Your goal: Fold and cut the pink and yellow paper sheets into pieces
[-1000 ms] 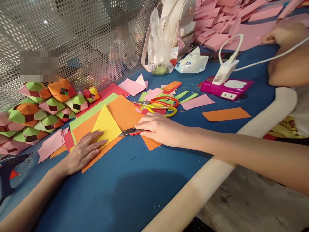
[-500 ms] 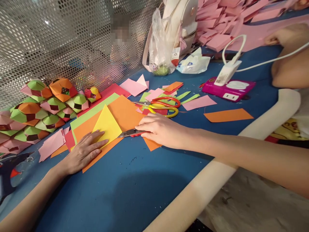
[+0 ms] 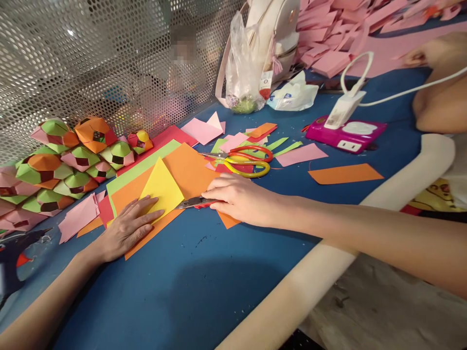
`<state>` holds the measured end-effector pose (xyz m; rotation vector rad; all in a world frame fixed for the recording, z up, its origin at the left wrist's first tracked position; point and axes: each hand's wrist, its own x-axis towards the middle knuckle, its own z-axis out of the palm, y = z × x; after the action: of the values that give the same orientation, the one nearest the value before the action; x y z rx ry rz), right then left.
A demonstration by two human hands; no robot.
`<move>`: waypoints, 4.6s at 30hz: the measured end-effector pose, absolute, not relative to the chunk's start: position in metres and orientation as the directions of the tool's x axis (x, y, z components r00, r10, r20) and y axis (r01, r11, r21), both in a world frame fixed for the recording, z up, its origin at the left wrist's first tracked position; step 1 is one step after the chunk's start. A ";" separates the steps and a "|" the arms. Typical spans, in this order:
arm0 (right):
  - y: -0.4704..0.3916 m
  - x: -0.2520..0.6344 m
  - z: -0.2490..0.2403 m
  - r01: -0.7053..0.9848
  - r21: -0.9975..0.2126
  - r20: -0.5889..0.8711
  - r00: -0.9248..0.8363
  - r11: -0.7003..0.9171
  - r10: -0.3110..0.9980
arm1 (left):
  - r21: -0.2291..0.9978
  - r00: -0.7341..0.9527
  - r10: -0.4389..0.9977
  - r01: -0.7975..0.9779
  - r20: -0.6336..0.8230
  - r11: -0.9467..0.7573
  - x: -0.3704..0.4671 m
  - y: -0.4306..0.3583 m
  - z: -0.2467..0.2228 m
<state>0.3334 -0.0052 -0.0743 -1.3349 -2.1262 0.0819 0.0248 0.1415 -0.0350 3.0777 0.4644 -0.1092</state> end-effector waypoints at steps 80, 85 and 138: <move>-0.021 0.272 -0.061 0.871 -0.165 0.448 -0.352 0.463 0.822 | 0.274 0.937 0.349 0.343 -0.027 -0.899 0.021 0.144 -0.022; -0.021 0.272 -0.061 0.861 -0.146 0.469 -0.373 0.487 0.801 | 0.108 0.947 0.317 0.312 0.040 -0.944 0.013 0.154 -0.022; -0.015 0.237 -0.059 0.764 -0.211 0.464 -0.471 0.610 0.750 | 0.051 0.958 0.288 0.287 0.001 -0.956 0.001 0.165 -0.048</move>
<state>0.2370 -0.0151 -0.0589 -1.1933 -2.3183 -0.0348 0.0014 0.1654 -0.0476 3.0581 0.4493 0.0133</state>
